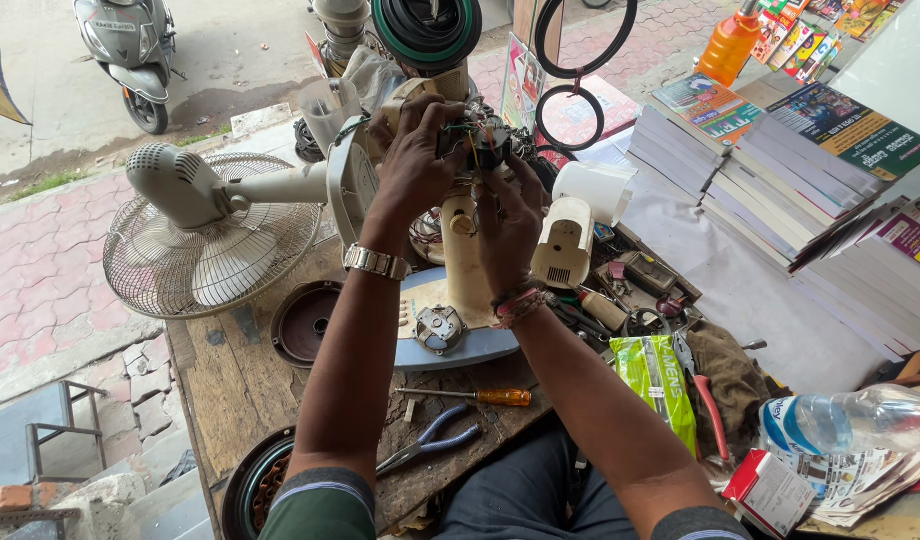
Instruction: The person works on a disassembled fan motor, using a screwdriver to adjust internal components and wires. They repeatedly probe and tighten parts within the motor housing while holding the assembly with the other hand.
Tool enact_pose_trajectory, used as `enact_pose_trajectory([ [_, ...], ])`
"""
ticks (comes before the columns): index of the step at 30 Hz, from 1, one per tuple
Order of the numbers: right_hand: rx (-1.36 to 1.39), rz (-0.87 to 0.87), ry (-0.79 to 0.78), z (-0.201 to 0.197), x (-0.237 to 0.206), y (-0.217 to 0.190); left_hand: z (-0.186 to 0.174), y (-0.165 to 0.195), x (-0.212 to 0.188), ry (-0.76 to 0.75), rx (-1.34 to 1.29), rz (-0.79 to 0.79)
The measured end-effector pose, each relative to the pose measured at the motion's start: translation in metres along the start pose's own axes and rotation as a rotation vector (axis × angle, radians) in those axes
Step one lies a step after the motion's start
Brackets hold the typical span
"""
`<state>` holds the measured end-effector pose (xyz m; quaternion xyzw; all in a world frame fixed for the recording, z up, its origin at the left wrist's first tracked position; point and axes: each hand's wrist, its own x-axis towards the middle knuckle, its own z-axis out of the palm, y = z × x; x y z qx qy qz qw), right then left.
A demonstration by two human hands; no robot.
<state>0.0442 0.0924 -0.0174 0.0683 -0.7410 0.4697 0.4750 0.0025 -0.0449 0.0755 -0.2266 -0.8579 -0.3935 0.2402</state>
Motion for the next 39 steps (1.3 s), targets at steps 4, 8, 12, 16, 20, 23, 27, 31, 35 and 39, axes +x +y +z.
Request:
enact_pose_trajectory([
  [4,0.001,-0.042,0.012,0.0,0.003,0.005,-0.003,0.002,0.002,-0.035,-0.006,-0.034],
  [8,-0.023,-0.06,-0.009,-0.003,0.005,0.005,-0.005,0.004,0.002,-0.046,0.005,-0.006],
  [12,-0.024,-0.042,-0.026,-0.006,0.004,0.005,-0.005,0.009,0.0,-0.042,0.022,-0.013],
  [16,-0.03,-0.052,-0.011,-0.008,0.003,0.007,-0.003,0.013,-0.002,-0.033,0.002,-0.037],
  [20,-0.029,-0.059,-0.012,-0.01,0.001,0.011,0.001,0.012,0.0,-0.028,-0.034,-0.03],
  [23,-0.028,-0.048,-0.036,-0.011,0.0,0.013,0.004,0.01,0.001,-0.029,-0.059,-0.067],
  [27,0.022,-0.017,-0.03,-0.01,-0.001,0.014,0.004,0.009,0.0,0.017,0.029,0.013],
  [31,-0.007,-0.037,-0.015,-0.01,-0.002,0.011,0.002,0.013,-0.001,-0.049,-0.042,-0.129],
  [35,-0.119,-0.142,-0.01,-0.013,-0.001,0.004,0.001,0.015,-0.001,0.033,0.043,0.056],
  [39,0.115,0.095,-0.008,-0.013,-0.003,-0.004,0.002,0.016,-0.005,-0.018,-0.03,-0.083],
])
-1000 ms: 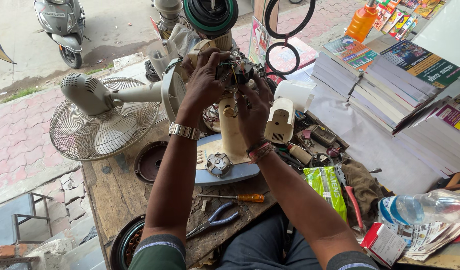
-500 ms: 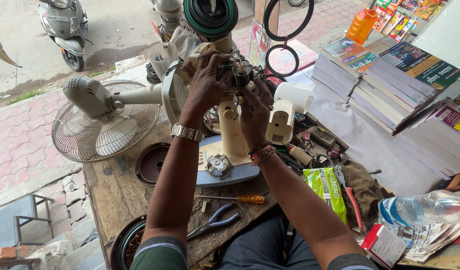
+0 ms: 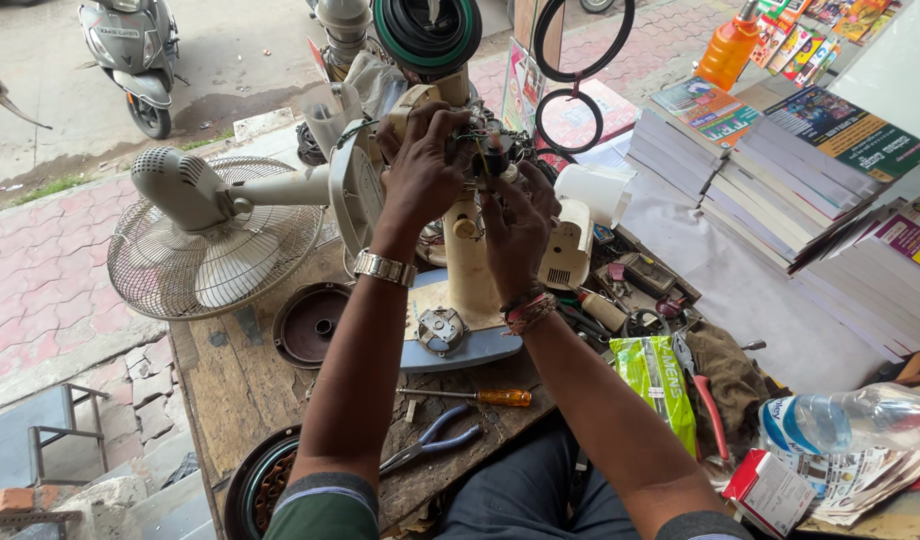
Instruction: The person works on a disassembled fan motor, using a screwdriver to adjust internal components and wires. They repeatedly probe and tighten parts within the motor housing while holding the assembly with the other hand.
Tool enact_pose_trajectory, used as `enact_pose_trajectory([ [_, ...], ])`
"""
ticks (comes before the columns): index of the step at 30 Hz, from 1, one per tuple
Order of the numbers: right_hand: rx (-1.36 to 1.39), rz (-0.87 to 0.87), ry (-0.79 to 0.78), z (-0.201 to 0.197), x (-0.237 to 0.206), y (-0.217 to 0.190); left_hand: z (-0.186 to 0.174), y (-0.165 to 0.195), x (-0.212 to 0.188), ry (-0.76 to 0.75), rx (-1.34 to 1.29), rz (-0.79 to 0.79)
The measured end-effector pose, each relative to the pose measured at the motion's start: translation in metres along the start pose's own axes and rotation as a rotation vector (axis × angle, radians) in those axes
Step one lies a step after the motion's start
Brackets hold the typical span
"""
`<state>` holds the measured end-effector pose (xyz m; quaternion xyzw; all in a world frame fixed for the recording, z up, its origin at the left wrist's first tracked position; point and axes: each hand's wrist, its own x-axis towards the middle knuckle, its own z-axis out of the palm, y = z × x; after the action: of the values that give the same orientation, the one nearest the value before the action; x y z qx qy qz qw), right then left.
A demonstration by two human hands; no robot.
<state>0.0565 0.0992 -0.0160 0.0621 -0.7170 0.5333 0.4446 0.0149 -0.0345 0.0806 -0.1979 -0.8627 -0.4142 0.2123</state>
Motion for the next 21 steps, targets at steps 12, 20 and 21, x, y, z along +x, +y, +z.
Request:
enact_pose_trajectory([
  [12,0.578,0.316,0.056,0.017,-0.007,-0.004,0.003,-0.002,-0.002,0.062,0.027,0.069],
  [20,0.583,0.298,0.113,0.028,-0.004,-0.003,0.005,-0.003,-0.004,0.042,0.021,0.026],
  [21,0.591,0.315,0.112,0.029,-0.003,-0.002,0.005,-0.003,-0.004,0.062,0.046,0.058],
])
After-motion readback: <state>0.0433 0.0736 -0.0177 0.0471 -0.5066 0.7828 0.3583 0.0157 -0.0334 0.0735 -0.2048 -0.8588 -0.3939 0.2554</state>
